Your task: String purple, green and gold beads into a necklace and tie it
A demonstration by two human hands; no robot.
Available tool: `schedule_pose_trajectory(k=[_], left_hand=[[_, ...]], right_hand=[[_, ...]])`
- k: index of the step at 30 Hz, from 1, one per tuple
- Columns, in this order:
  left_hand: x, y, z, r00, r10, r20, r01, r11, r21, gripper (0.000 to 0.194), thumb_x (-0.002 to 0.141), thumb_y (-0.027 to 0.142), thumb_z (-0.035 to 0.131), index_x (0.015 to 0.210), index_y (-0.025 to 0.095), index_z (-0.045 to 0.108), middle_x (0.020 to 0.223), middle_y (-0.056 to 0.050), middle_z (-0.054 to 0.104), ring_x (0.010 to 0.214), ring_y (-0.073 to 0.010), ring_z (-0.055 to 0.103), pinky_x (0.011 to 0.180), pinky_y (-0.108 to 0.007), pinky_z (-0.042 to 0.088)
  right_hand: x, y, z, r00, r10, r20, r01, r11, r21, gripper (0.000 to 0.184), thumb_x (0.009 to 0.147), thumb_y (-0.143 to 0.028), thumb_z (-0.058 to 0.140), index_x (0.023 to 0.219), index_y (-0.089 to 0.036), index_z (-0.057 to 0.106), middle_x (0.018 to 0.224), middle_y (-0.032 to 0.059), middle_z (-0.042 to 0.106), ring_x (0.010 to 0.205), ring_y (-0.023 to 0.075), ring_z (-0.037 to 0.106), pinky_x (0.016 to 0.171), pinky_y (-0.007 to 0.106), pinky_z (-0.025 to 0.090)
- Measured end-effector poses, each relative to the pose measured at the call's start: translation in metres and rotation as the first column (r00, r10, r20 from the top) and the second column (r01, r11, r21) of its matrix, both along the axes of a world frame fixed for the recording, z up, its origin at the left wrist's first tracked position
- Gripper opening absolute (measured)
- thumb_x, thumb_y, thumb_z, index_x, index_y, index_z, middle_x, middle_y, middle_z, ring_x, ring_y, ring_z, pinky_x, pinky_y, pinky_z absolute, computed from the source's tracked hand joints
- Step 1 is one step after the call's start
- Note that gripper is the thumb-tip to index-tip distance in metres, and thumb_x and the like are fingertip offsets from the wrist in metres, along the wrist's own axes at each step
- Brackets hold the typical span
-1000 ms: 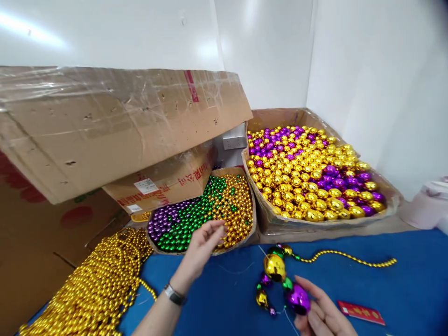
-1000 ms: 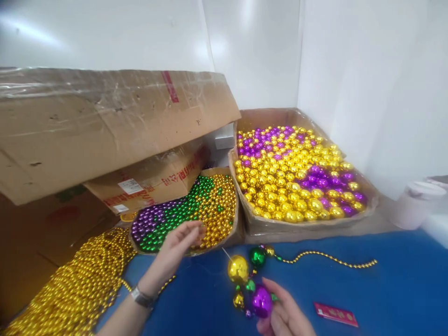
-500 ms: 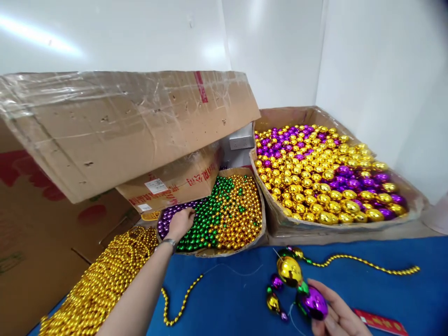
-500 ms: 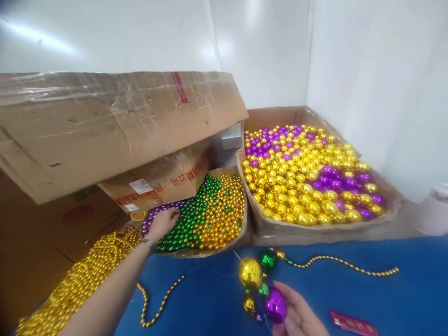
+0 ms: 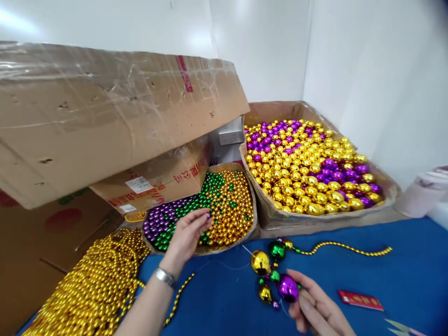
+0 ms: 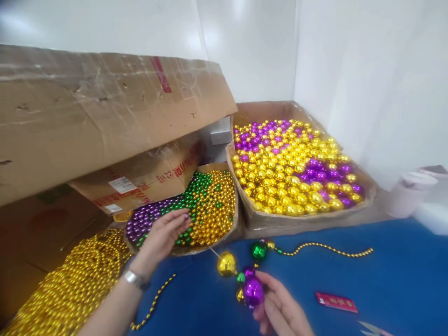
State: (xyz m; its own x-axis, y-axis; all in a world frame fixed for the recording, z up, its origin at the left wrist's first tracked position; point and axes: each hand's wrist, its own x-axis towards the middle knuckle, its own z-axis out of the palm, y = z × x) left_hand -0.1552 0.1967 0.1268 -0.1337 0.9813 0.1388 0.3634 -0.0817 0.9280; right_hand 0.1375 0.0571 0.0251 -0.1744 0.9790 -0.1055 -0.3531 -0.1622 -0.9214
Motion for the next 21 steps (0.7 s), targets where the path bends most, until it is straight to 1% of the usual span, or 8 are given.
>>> schedule_pose_trajectory(k=[1, 2, 3, 5, 7, 11, 16, 21], left_hand=[[0.012, -0.016, -0.001, 0.993, -0.043, 0.114, 0.044, 0.999, -0.009, 0.036, 0.083, 0.038, 0.056, 0.111, 0.016, 0.061, 0.104, -0.009, 0.069, 0.091, -0.0199, 0.066, 0.082, -0.033, 0.052], [0.022, -0.030, -0.003, 0.931, -0.088, 0.355, 0.109, 0.993, -0.040, 0.033, 0.081, 0.035, 0.062, 0.107, 0.014, 0.063, 0.102, -0.011, 0.069, 0.089, -0.0196, 0.066, 0.082, -0.033, 0.052], [0.032, -0.042, -0.004, 0.853, -0.104, 0.511, 0.158, 0.985, -0.064, 0.030, 0.079, 0.031, 0.065, 0.103, 0.014, 0.065, 0.100, -0.011, 0.070, 0.087, -0.0186, 0.067, 0.081, -0.031, 0.053], [0.046, -0.059, -0.007, 0.699, -0.082, 0.711, 0.218, 0.971, -0.102, 0.023, 0.076, 0.023, 0.070, 0.097, 0.013, 0.066, 0.098, -0.010, 0.070, 0.084, -0.0167, 0.067, 0.079, -0.028, 0.053], [0.054, -0.069, -0.009, 0.642, -0.050, 0.765, 0.230, 0.964, -0.130, 0.020, 0.076, 0.019, 0.071, 0.094, 0.013, 0.067, 0.095, -0.008, 0.070, 0.081, -0.0151, 0.067, 0.075, -0.026, 0.054], [0.062, -0.078, -0.013, 0.603, -0.077, 0.794, 0.290, 0.948, -0.128, 0.016, 0.078, 0.021, 0.069, 0.092, 0.013, 0.066, 0.091, -0.007, 0.069, 0.077, -0.0143, 0.066, 0.071, -0.025, 0.055], [0.065, -0.085, -0.014, 0.601, -0.096, 0.794, 0.297, 0.949, -0.109, 0.016, 0.080, 0.021, 0.068, 0.092, 0.012, 0.065, 0.091, -0.008, 0.069, 0.075, -0.0132, 0.066, 0.071, -0.024, 0.054], [0.064, -0.088, -0.011, 0.629, -0.104, 0.770, 0.287, 0.952, -0.106, 0.017, 0.080, 0.023, 0.067, 0.093, 0.012, 0.066, 0.092, -0.009, 0.069, 0.077, -0.0143, 0.066, 0.071, -0.025, 0.054]], right_hand=[[-0.001, 0.000, -0.002, 1.000, 0.012, 0.022, -0.012, 1.000, 0.013, 0.054, 0.085, -0.055, 0.053, 0.127, -0.022, 0.047, 0.076, 0.0038, 0.063, 0.061, 0.0137, 0.055, 0.060, 0.026, 0.042], [-0.002, 0.000, -0.003, 0.999, 0.019, 0.043, -0.020, 1.000, 0.021, 0.053, 0.087, -0.054, 0.050, 0.129, -0.022, 0.046, 0.077, 0.0038, 0.063, 0.062, 0.0137, 0.055, 0.060, 0.026, 0.042], [-0.003, -0.001, -0.004, 0.998, 0.025, 0.065, -0.027, 0.999, 0.028, 0.053, 0.088, -0.053, 0.048, 0.130, -0.022, 0.044, 0.078, 0.0038, 0.063, 0.063, 0.0136, 0.055, 0.061, 0.026, 0.042], [-0.004, -0.002, -0.003, 0.992, 0.045, 0.116, -0.050, 0.998, 0.044, 0.053, 0.090, -0.053, 0.045, 0.132, -0.022, 0.042, 0.079, 0.0038, 0.063, 0.064, 0.0138, 0.055, 0.062, 0.026, 0.043], [-0.004, -0.003, 0.000, 0.983, 0.053, 0.173, -0.064, 0.996, 0.058, 0.053, 0.091, -0.054, 0.043, 0.133, -0.021, 0.041, 0.080, 0.0037, 0.063, 0.065, 0.0140, 0.055, 0.063, 0.027, 0.043], [-0.003, -0.006, 0.007, 0.968, 0.032, 0.249, -0.054, 0.995, 0.085, 0.056, 0.090, -0.056, 0.041, 0.133, -0.021, 0.042, 0.081, 0.0042, 0.063, 0.066, 0.0148, 0.056, 0.065, 0.029, 0.044], [-0.002, -0.006, 0.009, 0.956, 0.041, 0.289, -0.070, 0.993, 0.092, 0.056, 0.091, -0.056, 0.039, 0.134, -0.020, 0.040, 0.082, 0.0045, 0.063, 0.067, 0.0152, 0.057, 0.067, 0.029, 0.045], [-0.001, -0.005, 0.006, 0.951, 0.054, 0.304, -0.086, 0.992, 0.095, 0.055, 0.092, -0.056, 0.036, 0.135, -0.021, 0.038, 0.082, 0.0033, 0.062, 0.068, 0.0145, 0.056, 0.067, 0.028, 0.044]])
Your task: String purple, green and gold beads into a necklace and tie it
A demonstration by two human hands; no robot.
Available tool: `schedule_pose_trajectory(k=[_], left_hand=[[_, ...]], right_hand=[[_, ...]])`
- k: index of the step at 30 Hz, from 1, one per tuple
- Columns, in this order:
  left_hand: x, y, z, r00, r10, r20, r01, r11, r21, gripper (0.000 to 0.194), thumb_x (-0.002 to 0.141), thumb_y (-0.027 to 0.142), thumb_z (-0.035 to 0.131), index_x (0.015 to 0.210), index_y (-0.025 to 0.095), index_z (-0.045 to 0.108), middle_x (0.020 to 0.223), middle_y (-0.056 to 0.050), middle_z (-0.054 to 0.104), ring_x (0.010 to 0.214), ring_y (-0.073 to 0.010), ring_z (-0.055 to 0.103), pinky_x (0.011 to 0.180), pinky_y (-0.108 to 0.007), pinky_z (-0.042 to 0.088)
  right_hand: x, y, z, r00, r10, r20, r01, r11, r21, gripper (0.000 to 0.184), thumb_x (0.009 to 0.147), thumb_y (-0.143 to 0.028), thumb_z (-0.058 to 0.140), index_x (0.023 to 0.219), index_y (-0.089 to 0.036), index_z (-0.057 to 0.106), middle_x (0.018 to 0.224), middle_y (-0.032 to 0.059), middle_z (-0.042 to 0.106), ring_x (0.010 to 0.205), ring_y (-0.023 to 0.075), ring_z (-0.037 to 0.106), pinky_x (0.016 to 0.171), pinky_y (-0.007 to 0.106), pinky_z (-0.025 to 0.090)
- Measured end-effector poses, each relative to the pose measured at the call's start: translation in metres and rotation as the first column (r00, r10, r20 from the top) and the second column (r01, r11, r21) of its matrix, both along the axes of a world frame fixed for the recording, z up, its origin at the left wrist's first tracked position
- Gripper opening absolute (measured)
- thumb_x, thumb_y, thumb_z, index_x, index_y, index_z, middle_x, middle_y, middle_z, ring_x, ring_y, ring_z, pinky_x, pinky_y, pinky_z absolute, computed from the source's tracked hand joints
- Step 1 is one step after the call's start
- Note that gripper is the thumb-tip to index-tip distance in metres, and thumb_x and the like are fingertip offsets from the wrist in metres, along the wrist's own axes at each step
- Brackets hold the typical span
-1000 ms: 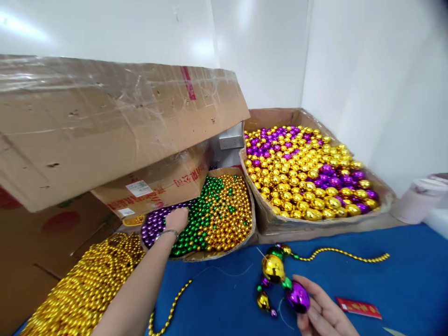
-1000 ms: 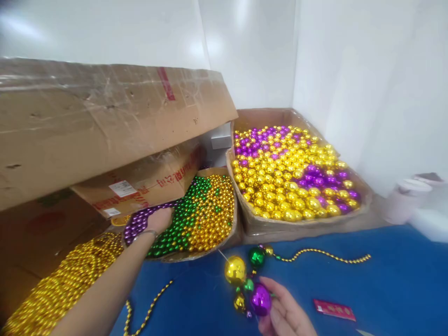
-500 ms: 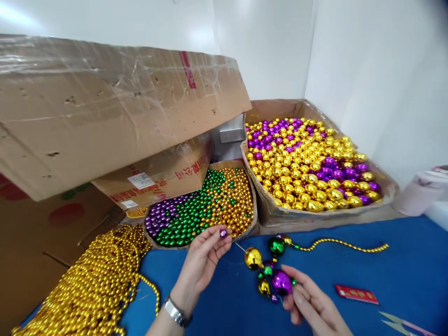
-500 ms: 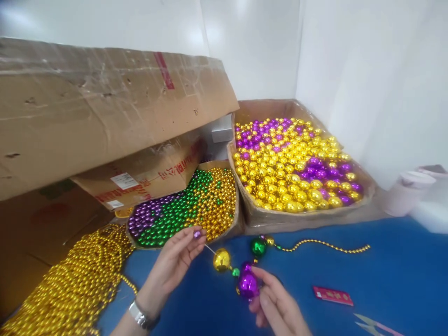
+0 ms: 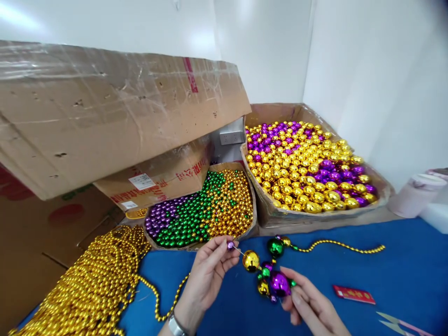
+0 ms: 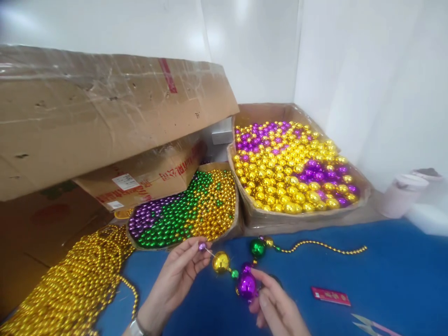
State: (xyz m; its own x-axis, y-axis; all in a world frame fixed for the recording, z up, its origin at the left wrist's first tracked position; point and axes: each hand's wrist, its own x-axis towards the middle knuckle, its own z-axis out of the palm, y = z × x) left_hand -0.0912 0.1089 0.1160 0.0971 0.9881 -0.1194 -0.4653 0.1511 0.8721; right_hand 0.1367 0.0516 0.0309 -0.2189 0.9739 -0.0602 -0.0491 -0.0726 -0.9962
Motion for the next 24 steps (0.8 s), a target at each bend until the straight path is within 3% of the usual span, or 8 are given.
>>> schedule_pose_trajectory(k=[11, 15, 18, 21, 24], left_hand=[[-0.001, -0.002, 0.001, 0.995, 0.026, -0.099, -0.024, 1.000, 0.017, 0.017, 0.081, 0.025, 0.066, 0.093, 0.013, 0.066, 0.092, -0.008, 0.068, 0.078, -0.0154, 0.065, 0.072, -0.027, 0.053], [0.001, -0.009, 0.001, 0.970, 0.026, -0.241, -0.006, 0.996, 0.087, 0.018, 0.078, 0.025, 0.069, 0.093, 0.015, 0.066, 0.090, -0.006, 0.069, 0.076, -0.0141, 0.063, 0.070, -0.025, 0.051], [0.009, -0.018, -0.010, 0.920, -0.055, -0.387, 0.099, 0.990, 0.095, 0.020, 0.075, 0.024, 0.072, 0.091, 0.016, 0.065, 0.088, -0.005, 0.070, 0.073, -0.0125, 0.061, 0.065, -0.021, 0.049], [0.020, -0.027, -0.030, 0.872, -0.121, -0.474, 0.180, 0.980, 0.082, 0.015, 0.075, 0.027, 0.071, 0.084, 0.016, 0.067, 0.084, -0.006, 0.072, 0.073, -0.0140, 0.062, 0.065, -0.022, 0.048], [0.030, -0.034, -0.041, 0.811, -0.083, -0.579, 0.233, 0.954, 0.188, 0.013, 0.079, 0.029, 0.067, 0.077, 0.016, 0.069, 0.091, -0.008, 0.071, 0.082, -0.0190, 0.065, 0.074, -0.029, 0.050]], right_hand=[[0.002, -0.002, 0.002, 0.990, -0.018, 0.138, 0.011, 0.999, 0.051, 0.054, 0.093, -0.055, 0.033, 0.135, -0.023, 0.041, 0.083, 0.0045, 0.064, 0.069, 0.0162, 0.059, 0.070, 0.029, 0.046], [0.005, -0.008, -0.004, 0.961, -0.025, 0.277, 0.002, 0.997, 0.083, 0.051, 0.095, -0.051, 0.029, 0.138, -0.025, 0.038, 0.088, 0.0053, 0.065, 0.074, 0.0171, 0.062, 0.074, 0.029, 0.046], [0.009, -0.017, -0.019, 0.918, -0.009, 0.397, -0.026, 0.996, 0.082, 0.050, 0.097, -0.046, 0.023, 0.141, -0.025, 0.033, 0.089, 0.0057, 0.066, 0.079, 0.0175, 0.064, 0.077, 0.029, 0.047], [0.015, -0.025, -0.040, 0.862, -0.021, 0.507, -0.037, 0.994, 0.104, 0.048, 0.098, -0.038, 0.020, 0.142, -0.023, 0.032, 0.078, 0.0044, 0.065, 0.073, 0.0175, 0.065, 0.073, 0.028, 0.049], [0.025, -0.026, -0.052, 0.786, -0.078, 0.613, -0.081, 0.971, 0.227, 0.046, 0.095, -0.032, 0.029, 0.139, -0.024, 0.038, 0.090, 0.0074, 0.067, 0.082, 0.0199, 0.066, 0.075, 0.029, 0.051]])
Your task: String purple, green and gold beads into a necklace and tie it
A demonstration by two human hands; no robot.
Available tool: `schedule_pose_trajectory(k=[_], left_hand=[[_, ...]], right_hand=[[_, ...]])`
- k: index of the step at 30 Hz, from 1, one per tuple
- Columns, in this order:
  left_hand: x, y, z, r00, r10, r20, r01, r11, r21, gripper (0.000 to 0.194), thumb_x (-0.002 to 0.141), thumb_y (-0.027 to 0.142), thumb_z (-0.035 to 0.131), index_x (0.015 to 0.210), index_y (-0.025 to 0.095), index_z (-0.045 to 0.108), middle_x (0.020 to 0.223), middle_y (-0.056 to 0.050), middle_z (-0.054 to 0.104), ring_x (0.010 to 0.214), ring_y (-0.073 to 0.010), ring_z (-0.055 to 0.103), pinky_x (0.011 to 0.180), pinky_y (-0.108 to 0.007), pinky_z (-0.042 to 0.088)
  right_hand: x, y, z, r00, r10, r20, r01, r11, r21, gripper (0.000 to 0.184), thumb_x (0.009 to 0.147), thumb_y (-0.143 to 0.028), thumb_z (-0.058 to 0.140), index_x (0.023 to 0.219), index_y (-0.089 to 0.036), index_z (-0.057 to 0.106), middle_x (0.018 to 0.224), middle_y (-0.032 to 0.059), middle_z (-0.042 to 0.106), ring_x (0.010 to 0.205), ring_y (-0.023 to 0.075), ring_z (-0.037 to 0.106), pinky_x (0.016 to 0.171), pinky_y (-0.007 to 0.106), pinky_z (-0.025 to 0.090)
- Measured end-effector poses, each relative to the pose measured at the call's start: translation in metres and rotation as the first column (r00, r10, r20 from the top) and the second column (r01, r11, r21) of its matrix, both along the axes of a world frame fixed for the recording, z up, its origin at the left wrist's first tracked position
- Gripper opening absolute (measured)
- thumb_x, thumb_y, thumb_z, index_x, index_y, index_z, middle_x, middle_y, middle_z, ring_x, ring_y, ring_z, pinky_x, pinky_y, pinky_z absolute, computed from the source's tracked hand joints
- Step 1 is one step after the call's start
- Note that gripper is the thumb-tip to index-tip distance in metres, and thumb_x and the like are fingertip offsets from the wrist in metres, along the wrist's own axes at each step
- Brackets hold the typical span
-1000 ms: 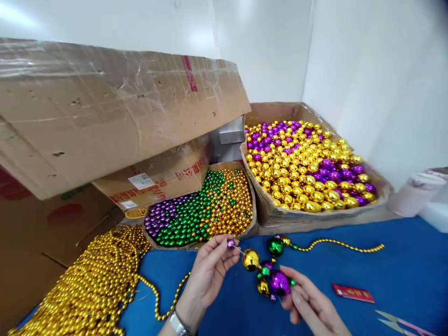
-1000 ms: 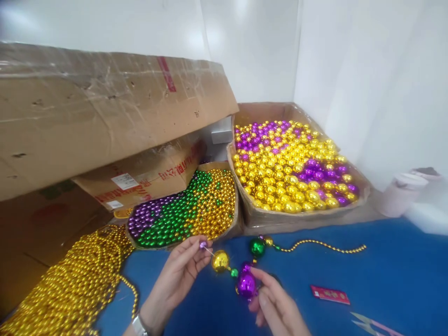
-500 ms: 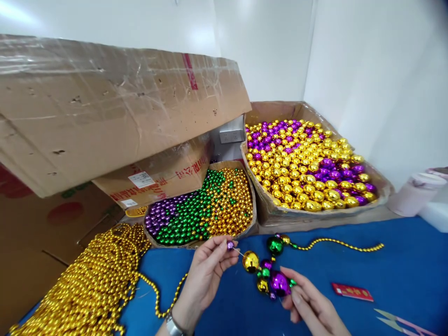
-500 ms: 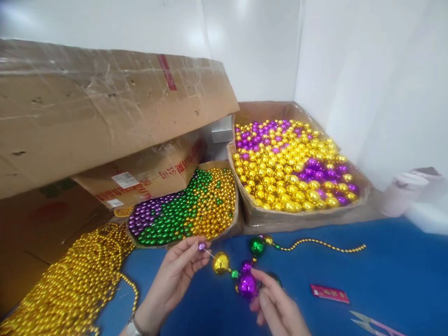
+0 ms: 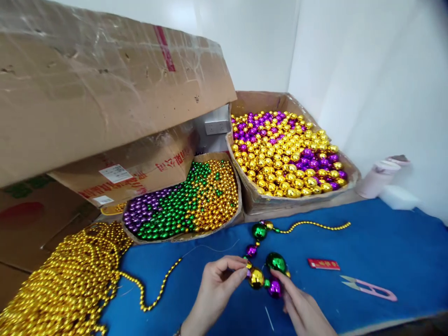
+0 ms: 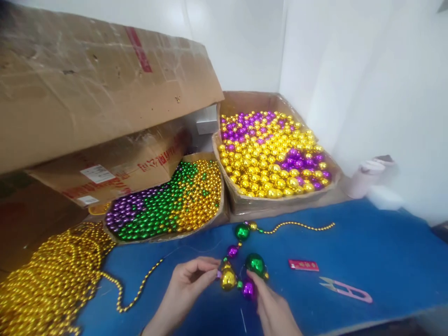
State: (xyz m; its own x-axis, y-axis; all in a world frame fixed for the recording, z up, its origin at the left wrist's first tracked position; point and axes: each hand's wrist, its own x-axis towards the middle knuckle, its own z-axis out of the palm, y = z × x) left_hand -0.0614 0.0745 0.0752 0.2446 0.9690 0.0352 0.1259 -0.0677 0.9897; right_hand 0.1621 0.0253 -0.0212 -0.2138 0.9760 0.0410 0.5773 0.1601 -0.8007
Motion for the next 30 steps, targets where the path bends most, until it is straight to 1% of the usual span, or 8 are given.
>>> schedule_pose_trajectory(k=[3, 7, 12, 15, 19, 24, 28, 30], left_hand=[[0.006, -0.004, 0.013, 0.986, -0.023, -0.167, 0.060, 0.973, 0.221, 0.009, 0.082, 0.025, 0.063, 0.078, 0.019, 0.069, 0.095, -0.006, 0.070, 0.087, -0.0190, 0.065, 0.080, -0.030, 0.049], [0.015, -0.004, 0.054, 0.972, -0.059, -0.229, 0.152, 0.898, 0.412, 0.005, 0.082, 0.020, 0.063, 0.081, 0.020, 0.068, 0.095, -0.004, 0.070, 0.088, -0.0163, 0.065, 0.079, -0.027, 0.050], [0.025, -0.001, 0.079, 0.988, -0.055, -0.145, 0.115, 0.885, 0.451, 0.004, 0.081, 0.018, 0.064, 0.081, 0.019, 0.068, 0.092, -0.004, 0.070, 0.085, -0.0156, 0.065, 0.077, -0.025, 0.050], [0.026, -0.002, 0.064, 0.998, -0.039, -0.038, 0.050, 0.932, 0.358, 0.008, 0.084, 0.021, 0.060, 0.084, 0.018, 0.067, 0.089, -0.005, 0.069, 0.083, -0.0165, 0.065, 0.073, -0.026, 0.051], [0.034, -0.005, 0.019, 0.995, -0.095, -0.025, 0.098, 0.971, 0.219, 0.021, 0.087, 0.026, 0.054, 0.106, 0.019, 0.060, 0.099, -0.008, 0.066, 0.087, -0.0187, 0.063, 0.075, -0.031, 0.052], [0.070, -0.005, -0.027, 0.911, -0.247, -0.331, 0.377, 0.826, 0.420, 0.072, 0.069, 0.033, 0.072, 0.132, 0.018, 0.041, 0.130, -0.013, 0.051, 0.117, -0.0273, 0.048, 0.100, -0.042, 0.039], [0.095, 0.001, -0.044, 0.811, -0.218, -0.543, 0.504, 0.732, 0.459, 0.043, 0.073, 0.043, 0.064, 0.109, 0.020, 0.057, 0.107, -0.009, 0.062, 0.112, -0.0275, 0.049, 0.102, -0.047, 0.033], [0.098, 0.004, -0.050, 0.746, -0.133, -0.653, 0.528, 0.715, 0.458, 0.033, 0.073, 0.045, 0.063, 0.096, 0.021, 0.060, 0.094, -0.007, 0.064, 0.108, -0.0281, 0.050, 0.104, -0.053, 0.027]], right_hand=[[0.011, 0.001, 0.011, 0.996, 0.020, 0.084, -0.030, 0.992, 0.123, 0.043, 0.093, -0.027, 0.034, 0.135, -0.027, 0.044, 0.116, 0.0096, 0.060, 0.097, 0.0215, 0.064, 0.081, 0.030, 0.051], [0.009, 0.005, 0.057, 0.998, 0.055, 0.013, -0.056, 0.976, 0.212, 0.039, 0.095, -0.024, 0.037, 0.134, -0.029, 0.042, 0.123, 0.0067, 0.055, 0.111, 0.0184, 0.055, 0.094, 0.030, 0.044], [-0.004, 0.011, 0.086, 0.983, 0.155, -0.094, -0.130, 0.964, 0.234, 0.025, 0.097, -0.025, 0.037, 0.113, -0.025, 0.056, 0.098, 0.0041, 0.063, 0.086, 0.0147, 0.061, 0.075, 0.023, 0.048], [0.000, 0.014, 0.080, 0.990, 0.133, -0.054, -0.116, 0.963, 0.243, 0.024, 0.097, -0.025, 0.035, 0.100, -0.022, 0.059, 0.086, 0.0037, 0.063, 0.076, 0.0147, 0.060, 0.068, 0.024, 0.045], [0.010, 0.018, 0.079, 0.998, 0.063, -0.021, -0.057, 0.977, 0.205, 0.024, 0.098, -0.027, 0.030, 0.099, -0.022, 0.053, 0.073, 0.0003, 0.061, 0.065, 0.0132, 0.058, 0.063, 0.024, 0.042], [0.007, 0.019, 0.108, 0.982, -0.009, -0.188, 0.031, 0.993, 0.115, 0.023, 0.099, -0.034, 0.030, 0.098, -0.023, 0.050, 0.070, -0.0034, 0.051, 0.062, 0.0108, 0.050, 0.059, 0.021, 0.038], [0.012, 0.011, 0.132, 0.952, 0.029, -0.305, -0.011, 0.998, 0.061, 0.023, 0.098, -0.037, 0.034, 0.100, -0.023, 0.053, 0.068, -0.0034, 0.047, 0.064, 0.0113, 0.047, 0.062, 0.023, 0.038], [0.026, 0.007, 0.140, 0.909, -0.061, -0.413, 0.077, 0.997, 0.022, 0.023, 0.097, -0.039, 0.038, 0.099, -0.023, 0.054, 0.062, -0.0045, 0.043, 0.057, 0.0107, 0.043, 0.055, 0.022, 0.036]])
